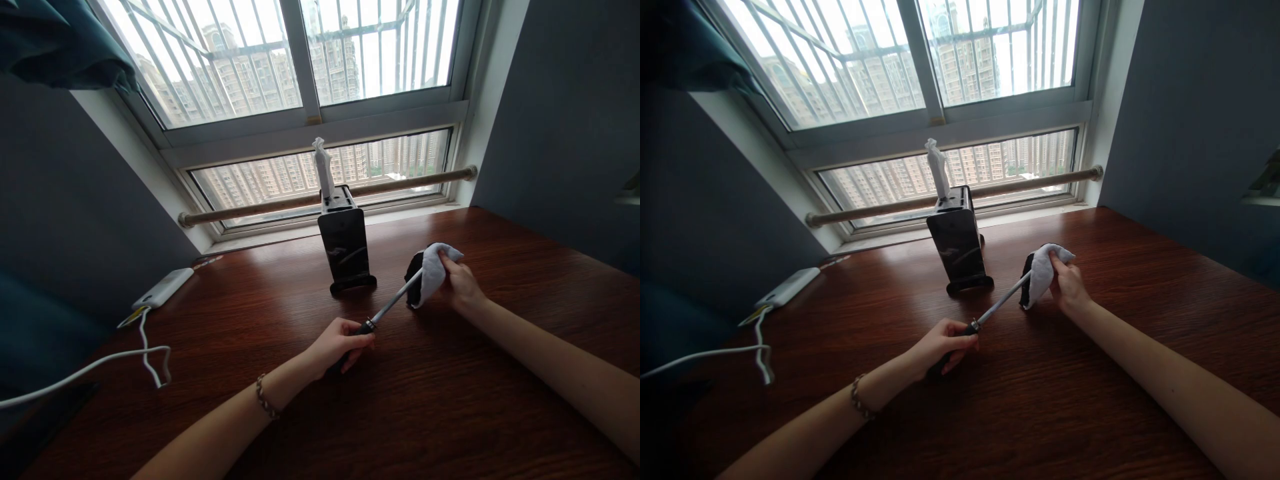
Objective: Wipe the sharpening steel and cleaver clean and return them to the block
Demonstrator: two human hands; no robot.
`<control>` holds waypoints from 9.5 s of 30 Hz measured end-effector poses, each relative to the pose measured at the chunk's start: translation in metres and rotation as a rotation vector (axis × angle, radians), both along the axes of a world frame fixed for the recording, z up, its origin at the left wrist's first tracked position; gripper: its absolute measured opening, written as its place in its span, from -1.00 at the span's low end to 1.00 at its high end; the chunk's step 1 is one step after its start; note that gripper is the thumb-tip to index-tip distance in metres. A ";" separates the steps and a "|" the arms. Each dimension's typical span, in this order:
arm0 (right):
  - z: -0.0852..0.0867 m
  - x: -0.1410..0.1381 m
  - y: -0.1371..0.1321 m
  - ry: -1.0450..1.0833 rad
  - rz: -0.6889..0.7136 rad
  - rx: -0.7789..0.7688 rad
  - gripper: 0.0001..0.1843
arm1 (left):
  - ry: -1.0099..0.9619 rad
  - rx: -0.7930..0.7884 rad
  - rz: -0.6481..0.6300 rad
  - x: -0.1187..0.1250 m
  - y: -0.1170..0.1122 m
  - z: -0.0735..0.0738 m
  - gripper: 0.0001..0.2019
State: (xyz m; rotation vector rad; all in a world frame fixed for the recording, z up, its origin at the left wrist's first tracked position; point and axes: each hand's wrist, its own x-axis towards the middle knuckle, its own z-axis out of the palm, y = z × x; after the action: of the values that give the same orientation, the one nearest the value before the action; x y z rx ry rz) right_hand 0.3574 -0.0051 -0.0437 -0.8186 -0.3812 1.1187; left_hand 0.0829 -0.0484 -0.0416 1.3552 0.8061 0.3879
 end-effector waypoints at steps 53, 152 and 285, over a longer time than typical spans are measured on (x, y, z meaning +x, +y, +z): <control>-0.020 -0.056 -0.066 -0.856 0.741 0.340 -0.77 | -0.063 -0.309 -0.153 0.003 -0.011 0.008 -0.72; -0.034 -0.059 -0.061 -0.786 0.771 0.219 -0.62 | 0.209 0.637 0.199 0.016 -0.027 -0.005 -0.81; -0.017 -0.066 -0.064 -0.551 0.763 0.061 -0.67 | 0.192 0.520 0.099 0.013 -0.024 -0.002 -0.78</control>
State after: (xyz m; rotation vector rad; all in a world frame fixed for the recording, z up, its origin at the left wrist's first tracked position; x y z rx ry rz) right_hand 0.2915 -0.0689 -0.0603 -0.9499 -1.2578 1.5559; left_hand 0.0959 -0.0723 -0.0432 1.8609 0.9744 0.5782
